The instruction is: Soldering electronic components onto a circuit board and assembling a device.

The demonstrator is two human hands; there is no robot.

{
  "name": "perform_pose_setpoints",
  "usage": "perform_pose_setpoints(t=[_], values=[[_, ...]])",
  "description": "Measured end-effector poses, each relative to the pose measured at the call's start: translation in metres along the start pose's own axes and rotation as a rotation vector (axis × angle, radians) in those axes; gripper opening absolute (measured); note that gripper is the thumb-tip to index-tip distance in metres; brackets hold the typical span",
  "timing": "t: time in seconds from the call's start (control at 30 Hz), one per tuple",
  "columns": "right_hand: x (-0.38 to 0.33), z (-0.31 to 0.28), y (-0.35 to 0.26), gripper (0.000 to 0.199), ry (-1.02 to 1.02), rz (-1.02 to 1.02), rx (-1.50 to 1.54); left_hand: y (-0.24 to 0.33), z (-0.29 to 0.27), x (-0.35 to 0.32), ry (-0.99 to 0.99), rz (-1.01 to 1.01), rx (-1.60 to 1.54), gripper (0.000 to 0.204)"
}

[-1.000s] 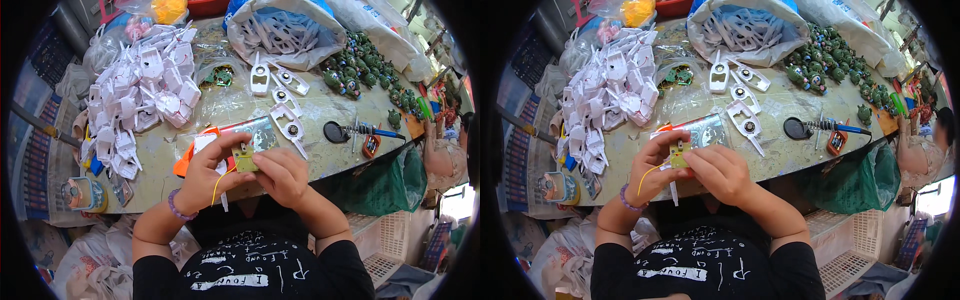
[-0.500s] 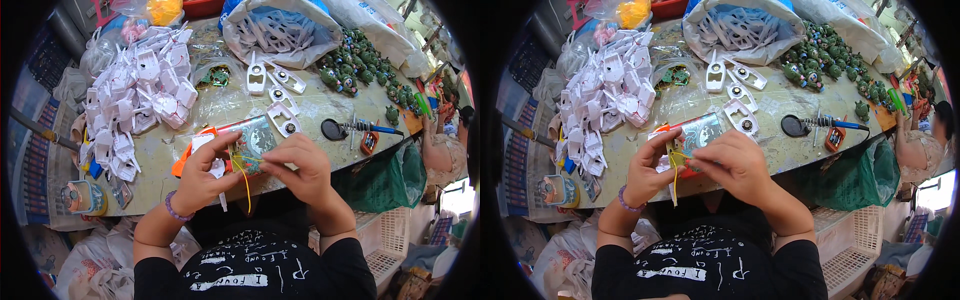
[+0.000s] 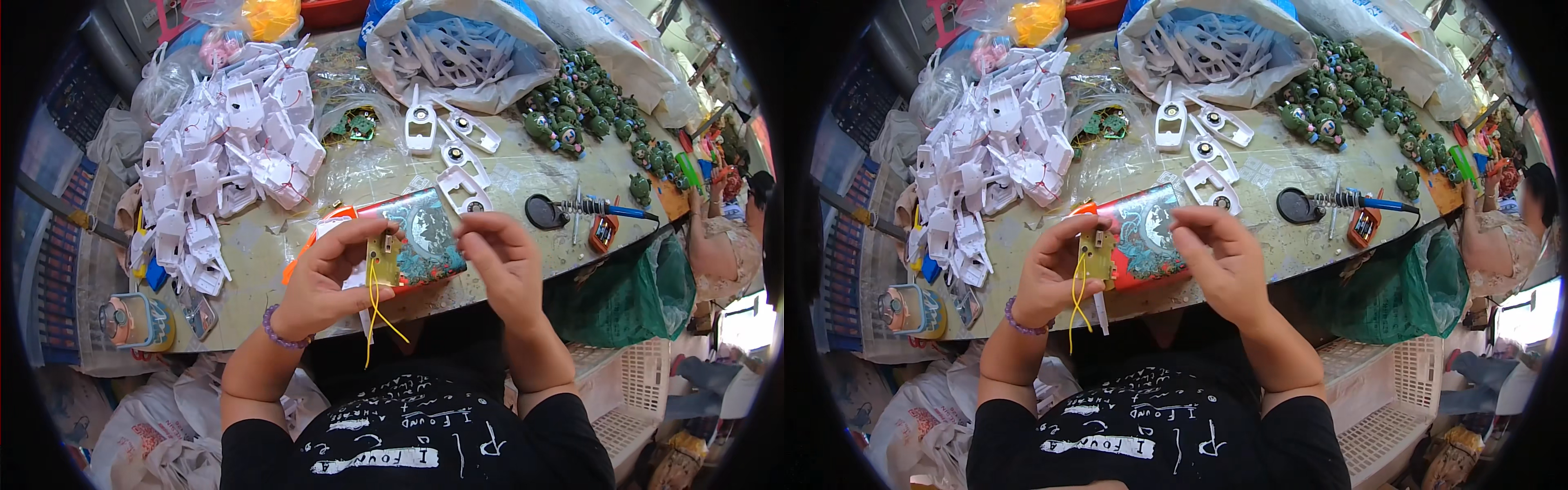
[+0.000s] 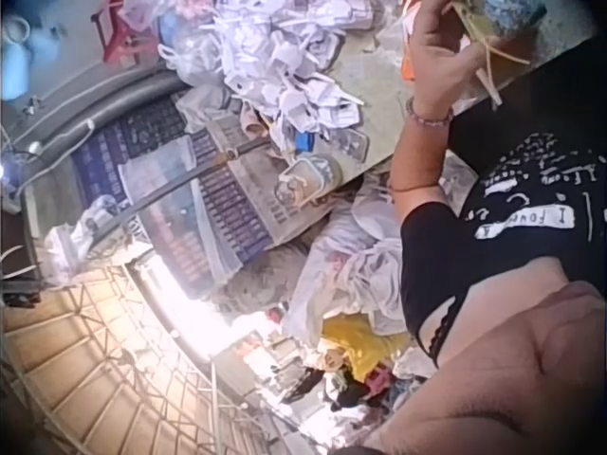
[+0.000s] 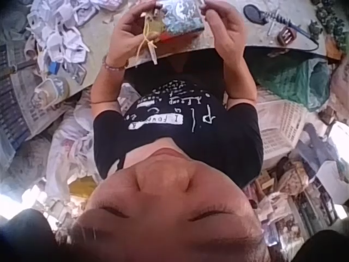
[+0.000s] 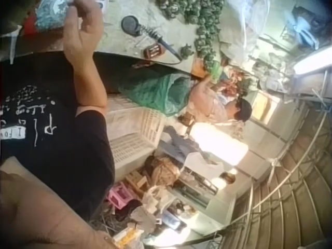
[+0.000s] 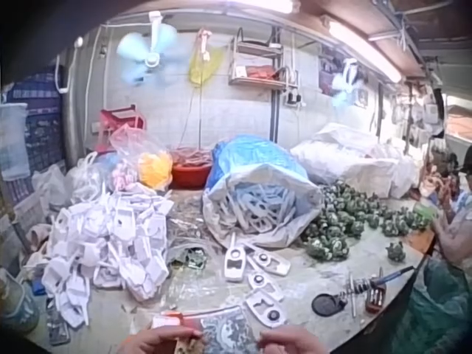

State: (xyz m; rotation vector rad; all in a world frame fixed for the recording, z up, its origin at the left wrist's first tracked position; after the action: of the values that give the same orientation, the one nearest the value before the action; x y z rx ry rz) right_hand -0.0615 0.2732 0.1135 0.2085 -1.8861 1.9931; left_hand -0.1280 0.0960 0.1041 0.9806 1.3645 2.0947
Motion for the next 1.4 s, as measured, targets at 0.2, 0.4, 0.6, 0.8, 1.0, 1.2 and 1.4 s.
perform_pose_setpoints(t=[0.2,0.4,0.6,0.8,1.0,1.2,1.4], values=[[0.005,0.025,0.015,0.025,-0.08,0.167,0.097,0.012,0.005,-0.002,0.05,0.145,0.338,0.069],[0.012,0.026,0.028,0.025,-0.161,0.32,0.127,0.035,0.019,0.0,-0.015,0.282,0.948,0.058],[0.02,0.045,0.03,0.031,-0.293,0.353,0.064,0.038,0.02,0.001,-0.054,0.256,1.049,0.066],[0.017,0.047,0.04,0.039,-0.307,0.55,0.135,0.039,0.019,0.001,-0.029,0.279,1.13,0.077],[0.015,0.042,0.039,0.05,-0.118,0.433,0.347,0.009,-0.005,-0.011,0.22,0.052,0.411,0.071],[0.017,0.036,0.033,0.045,0.026,0.387,0.476,-0.006,0.006,-0.009,0.069,-0.168,0.462,0.036],[0.015,0.03,0.035,0.035,0.073,0.325,0.44,-0.002,0.01,-0.008,0.067,-0.151,0.586,0.033]])
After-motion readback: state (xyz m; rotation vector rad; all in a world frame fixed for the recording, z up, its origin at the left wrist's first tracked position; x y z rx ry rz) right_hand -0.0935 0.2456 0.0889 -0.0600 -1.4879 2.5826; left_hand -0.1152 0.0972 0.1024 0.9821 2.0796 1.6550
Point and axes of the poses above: each hand's wrist, its own x-axis towards the middle knuckle, its own z-axis out of the palm, y = z × x, the point moved 8 cm from there along x, towards the middle knuckle, and after that the axes turned 1 degree about -x, right-handed, at the moved point
